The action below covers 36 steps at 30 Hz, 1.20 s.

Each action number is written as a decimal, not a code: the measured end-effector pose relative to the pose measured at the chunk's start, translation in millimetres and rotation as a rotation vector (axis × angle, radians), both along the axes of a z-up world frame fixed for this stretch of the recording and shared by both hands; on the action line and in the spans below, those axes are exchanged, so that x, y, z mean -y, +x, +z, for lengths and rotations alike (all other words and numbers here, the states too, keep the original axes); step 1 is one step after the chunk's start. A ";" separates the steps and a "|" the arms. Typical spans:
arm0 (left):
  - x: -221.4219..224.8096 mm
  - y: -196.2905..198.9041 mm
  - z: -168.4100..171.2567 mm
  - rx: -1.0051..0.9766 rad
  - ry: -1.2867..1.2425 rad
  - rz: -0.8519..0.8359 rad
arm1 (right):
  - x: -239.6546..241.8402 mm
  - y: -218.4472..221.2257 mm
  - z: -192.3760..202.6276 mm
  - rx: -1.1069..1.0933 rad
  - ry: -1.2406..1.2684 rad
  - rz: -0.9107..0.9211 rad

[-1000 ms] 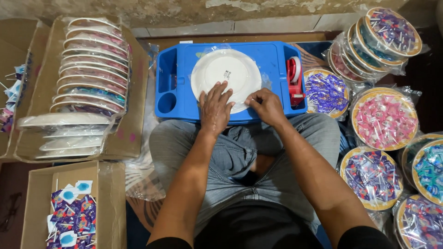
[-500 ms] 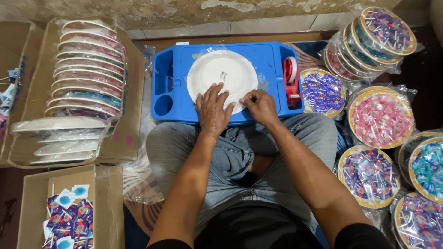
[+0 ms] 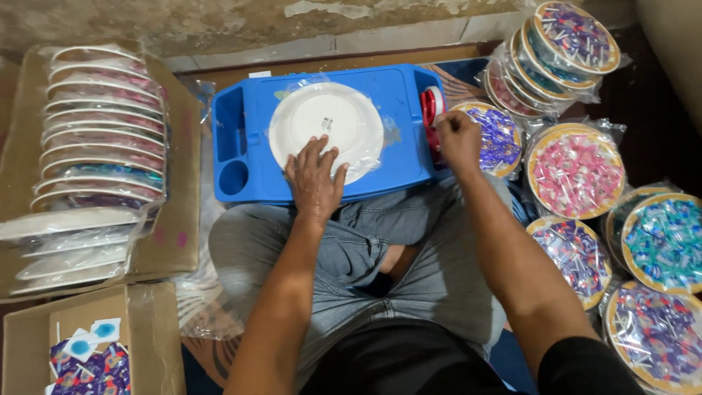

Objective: Wrapping individual white plates in plastic film and sealing them using a manual tape sealer on a blue tray.

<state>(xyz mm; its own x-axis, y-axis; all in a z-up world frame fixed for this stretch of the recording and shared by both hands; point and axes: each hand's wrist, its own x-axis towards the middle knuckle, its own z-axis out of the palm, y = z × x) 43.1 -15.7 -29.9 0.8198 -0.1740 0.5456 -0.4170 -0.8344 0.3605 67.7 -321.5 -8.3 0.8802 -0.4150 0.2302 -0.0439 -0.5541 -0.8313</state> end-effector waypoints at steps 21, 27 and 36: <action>0.4 -2.8 3.8 -0.018 0.005 -0.004 | 54.7 26.5 -42.0 -0.417 0.246 -0.040; 0.3 -3.0 5.9 -0.032 0.020 -0.002 | 72.7 25.1 -35.2 -0.537 0.255 -0.010; 2.4 -4.4 6.9 -0.019 -0.003 0.004 | 52.3 -18.6 14.0 -0.619 -0.015 0.041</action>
<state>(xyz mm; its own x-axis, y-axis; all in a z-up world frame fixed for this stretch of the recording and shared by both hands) 38.7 -18.1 -22.9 0.8309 -0.1693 0.5301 -0.4068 -0.8348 0.3710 49.1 -373.8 5.7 0.8674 -0.3789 -0.3225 -0.4939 -0.5770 -0.6505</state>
